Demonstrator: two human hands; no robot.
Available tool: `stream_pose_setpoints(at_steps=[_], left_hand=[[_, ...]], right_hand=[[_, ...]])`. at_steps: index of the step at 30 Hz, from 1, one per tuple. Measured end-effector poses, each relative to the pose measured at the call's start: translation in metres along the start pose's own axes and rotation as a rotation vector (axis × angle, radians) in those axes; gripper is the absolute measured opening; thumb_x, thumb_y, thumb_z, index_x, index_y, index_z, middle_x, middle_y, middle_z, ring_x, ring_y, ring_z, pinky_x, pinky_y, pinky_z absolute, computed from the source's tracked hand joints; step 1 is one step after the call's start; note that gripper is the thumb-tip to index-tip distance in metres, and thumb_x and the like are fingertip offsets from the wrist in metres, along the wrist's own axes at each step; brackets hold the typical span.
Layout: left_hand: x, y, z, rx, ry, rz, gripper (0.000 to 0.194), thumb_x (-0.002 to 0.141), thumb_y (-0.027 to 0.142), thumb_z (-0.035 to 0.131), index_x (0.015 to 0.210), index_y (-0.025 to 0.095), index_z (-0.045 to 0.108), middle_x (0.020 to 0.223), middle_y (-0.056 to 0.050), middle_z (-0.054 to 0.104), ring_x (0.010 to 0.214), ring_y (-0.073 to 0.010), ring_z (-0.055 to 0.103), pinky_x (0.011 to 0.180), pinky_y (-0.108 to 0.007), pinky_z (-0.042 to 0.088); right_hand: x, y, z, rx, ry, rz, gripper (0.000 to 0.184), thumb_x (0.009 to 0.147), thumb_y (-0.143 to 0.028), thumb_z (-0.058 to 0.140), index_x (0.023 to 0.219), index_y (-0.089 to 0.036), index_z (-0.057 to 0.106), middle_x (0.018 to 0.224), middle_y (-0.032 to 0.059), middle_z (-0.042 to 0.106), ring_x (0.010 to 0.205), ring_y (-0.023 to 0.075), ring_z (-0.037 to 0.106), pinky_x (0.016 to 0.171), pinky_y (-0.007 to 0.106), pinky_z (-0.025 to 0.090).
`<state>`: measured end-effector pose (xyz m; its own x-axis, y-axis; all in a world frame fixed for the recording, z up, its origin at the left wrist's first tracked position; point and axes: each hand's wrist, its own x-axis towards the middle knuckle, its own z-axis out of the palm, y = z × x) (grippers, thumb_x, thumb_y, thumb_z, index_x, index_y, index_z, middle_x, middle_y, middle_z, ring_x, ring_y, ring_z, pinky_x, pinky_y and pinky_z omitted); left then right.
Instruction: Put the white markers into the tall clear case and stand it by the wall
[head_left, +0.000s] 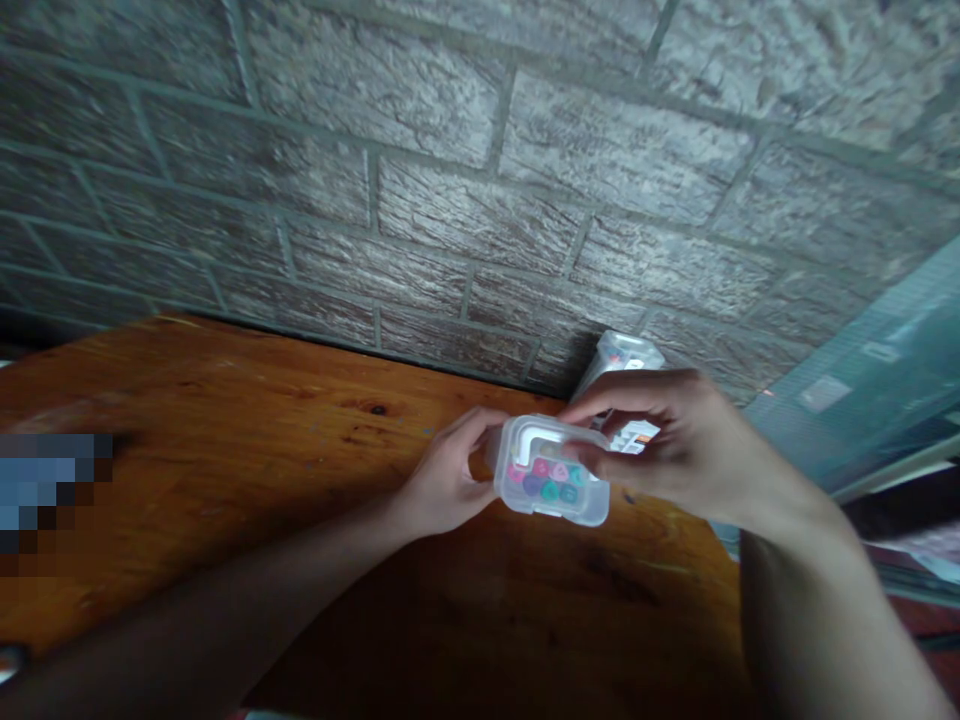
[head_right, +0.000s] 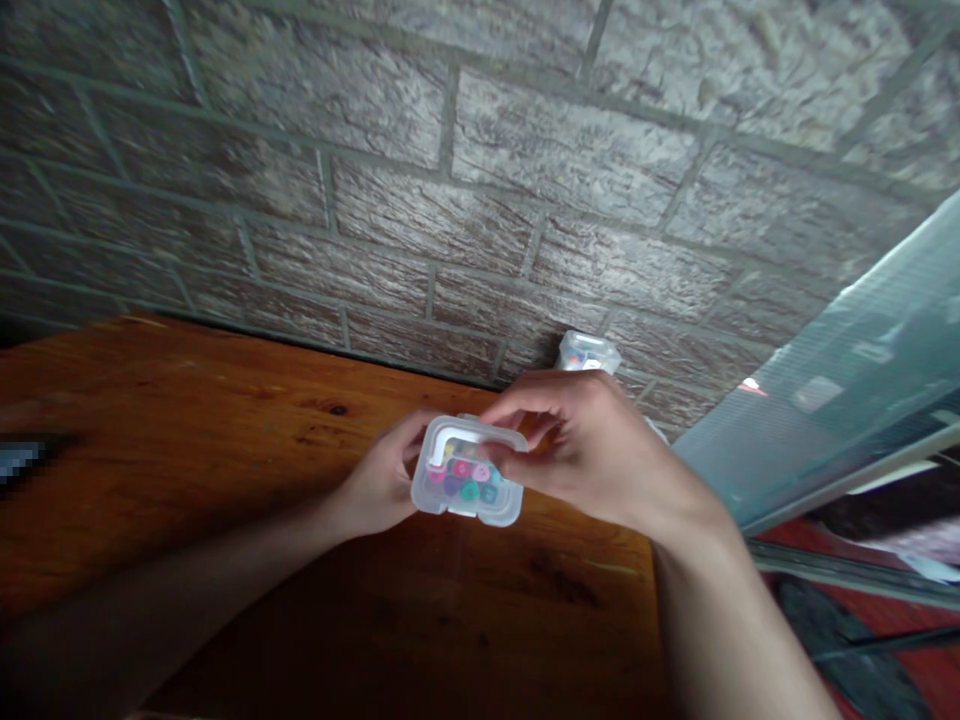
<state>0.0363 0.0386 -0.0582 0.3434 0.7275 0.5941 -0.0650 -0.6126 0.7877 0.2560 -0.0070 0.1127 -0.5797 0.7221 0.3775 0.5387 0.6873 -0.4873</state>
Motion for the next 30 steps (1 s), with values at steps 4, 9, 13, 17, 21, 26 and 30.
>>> stream_pose_setpoints(at_steps=[4,9,13,17,21,26,30], left_hand=[[0.000,-0.001,-0.002,0.003,0.001,0.011,0.053,0.078,0.029,0.093,0.124,0.024,0.067,0.122,-0.010,0.074,0.113,-0.0306,0.072,0.097,-0.041,0.058],[-0.001,-0.004,-0.001,-0.021,-0.007,-0.004,0.052,0.080,0.025,0.091,0.125,0.023,0.065,0.119,-0.010,0.074,0.107,-0.0281,0.073,0.094,-0.039,0.059],[0.000,-0.002,0.000,-0.033,-0.012,0.011,0.051,0.082,0.024,0.090,0.126,0.022,0.064,0.120,-0.010,0.074,0.109,-0.0281,0.073,0.096,-0.040,0.059],[0.001,0.001,0.000,-0.044,0.001,0.029,0.048,0.084,0.025,0.088,0.125,0.021,0.064,0.120,-0.010,0.074,0.112,-0.0290,0.074,0.098,-0.041,0.059],[0.001,-0.001,0.000,-0.067,-0.006,0.023,0.050,0.084,0.023,0.088,0.128,0.021,0.064,0.125,-0.011,0.074,0.116,-0.0299,0.074,0.101,-0.043,0.059],[0.000,-0.001,0.001,-0.096,-0.005,-0.003,0.050,0.085,0.021,0.087,0.129,0.022,0.064,0.128,-0.011,0.074,0.118,-0.0299,0.074,0.104,-0.045,0.059],[0.001,0.000,0.001,-0.095,-0.005,-0.017,0.050,0.085,0.022,0.087,0.129,0.021,0.064,0.126,-0.011,0.075,0.118,-0.0300,0.074,0.103,-0.044,0.059]], right_hand=[[-0.004,-0.002,0.003,-0.136,0.033,-0.065,0.014,0.095,-0.037,0.081,0.102,-0.027,0.087,0.083,0.0015,0.085,0.062,0.0170,0.075,0.053,0.025,0.056],[-0.010,-0.002,0.007,-0.316,0.142,-0.190,0.016,0.097,-0.036,0.079,0.110,-0.031,0.088,0.083,0.0014,0.085,0.061,0.0194,0.075,0.055,0.030,0.053],[-0.015,-0.008,0.010,-0.450,0.186,-0.285,0.017,0.101,-0.030,0.075,0.114,-0.030,0.086,0.086,0.0034,0.086,0.062,0.0200,0.076,0.056,0.030,0.053],[-0.015,-0.018,0.010,-0.622,0.168,-0.346,0.016,0.103,-0.018,0.068,0.104,-0.017,0.084,0.087,0.0084,0.086,0.066,0.0231,0.080,0.057,0.032,0.055],[-0.016,-0.020,0.010,-0.695,0.182,-0.393,0.015,0.103,-0.017,0.068,0.098,-0.013,0.082,0.092,0.0107,0.086,0.069,0.0252,0.081,0.058,0.034,0.055],[-0.017,-0.019,0.013,-0.729,0.214,-0.407,0.015,0.104,-0.019,0.067,0.097,-0.013,0.080,0.091,0.0103,0.086,0.070,0.0245,0.080,0.060,0.034,0.055],[-0.016,-0.019,0.014,-0.756,0.219,-0.393,0.020,0.106,-0.021,0.065,0.092,-0.014,0.078,0.085,0.0102,0.084,0.069,0.0248,0.080,0.059,0.034,0.052]])
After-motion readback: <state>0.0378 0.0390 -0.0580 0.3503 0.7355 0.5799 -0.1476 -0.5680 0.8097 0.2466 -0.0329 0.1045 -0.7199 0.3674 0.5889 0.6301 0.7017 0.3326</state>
